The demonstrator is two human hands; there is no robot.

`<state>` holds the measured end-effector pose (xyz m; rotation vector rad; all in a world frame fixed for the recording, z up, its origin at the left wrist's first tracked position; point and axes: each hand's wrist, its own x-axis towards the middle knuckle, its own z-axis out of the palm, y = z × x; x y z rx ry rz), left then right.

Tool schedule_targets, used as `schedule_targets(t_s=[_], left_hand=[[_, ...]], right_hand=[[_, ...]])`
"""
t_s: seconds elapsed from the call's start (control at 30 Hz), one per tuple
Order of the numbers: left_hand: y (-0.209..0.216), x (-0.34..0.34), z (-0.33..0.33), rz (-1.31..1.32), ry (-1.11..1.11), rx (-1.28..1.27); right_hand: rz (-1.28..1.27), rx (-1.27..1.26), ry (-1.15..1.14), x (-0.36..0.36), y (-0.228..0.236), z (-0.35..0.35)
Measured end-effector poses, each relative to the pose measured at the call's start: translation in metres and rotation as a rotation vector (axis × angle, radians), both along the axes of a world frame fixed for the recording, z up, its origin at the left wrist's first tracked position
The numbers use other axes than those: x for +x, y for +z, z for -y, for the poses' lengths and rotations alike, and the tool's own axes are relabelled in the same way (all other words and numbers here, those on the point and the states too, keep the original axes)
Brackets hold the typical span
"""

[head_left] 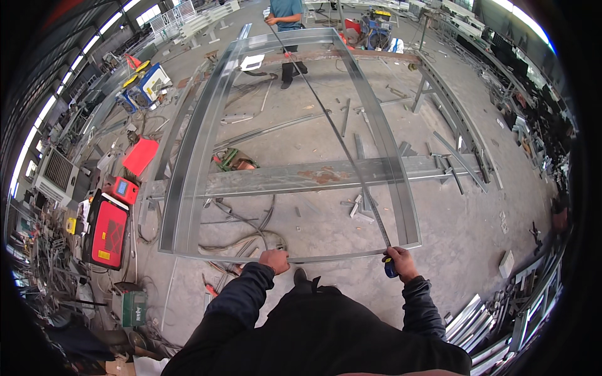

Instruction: The person welds metal frame components using a handheld welding torch, measures sections with a tape measure, and positions metal bars with assistance from a coworker. The person repeatedly welds joints on a rectangular metal frame structure on the workshop floor.

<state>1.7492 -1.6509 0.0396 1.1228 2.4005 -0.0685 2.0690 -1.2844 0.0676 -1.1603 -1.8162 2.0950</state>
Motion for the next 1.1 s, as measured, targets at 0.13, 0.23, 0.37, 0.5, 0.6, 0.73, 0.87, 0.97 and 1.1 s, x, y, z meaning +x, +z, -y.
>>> schedule_targets(t_s=[0.13,0.23,0.37,0.5,0.6,0.73,0.87,0.97,1.1], left_hand=[[-0.001,0.000,-0.001,-0.004,-0.002,-0.001],[-0.003,-0.001,-0.001,-0.005,-0.002,-0.004],[-0.002,0.000,0.000,-0.002,-0.004,0.004],[0.006,0.001,-0.001,0.004,-0.003,-0.002],[0.009,0.002,-0.002,0.008,0.000,-0.005],[0.009,0.000,-0.003,0.021,-0.004,-0.016],[0.009,0.002,-0.003,0.027,0.011,-0.009],[0.009,0.002,-0.002,0.019,-0.002,0.003],[0.009,0.002,-0.003,0.020,0.010,-0.006]], right_hand=[[0.001,0.025,0.000,0.007,0.000,-0.009],[-0.002,0.045,0.014,0.009,-0.001,-0.016],[0.022,0.116,0.064,0.004,0.004,-0.023],[0.057,0.148,0.070,-0.006,0.012,-0.027],[0.095,0.215,0.069,-0.012,0.014,-0.031],[0.132,0.303,0.071,-0.013,0.011,-0.038],[0.159,0.397,0.101,-0.013,0.019,-0.037],[0.188,0.378,0.077,-0.011,0.022,-0.036],[0.179,0.423,0.080,-0.004,0.011,-0.038]])
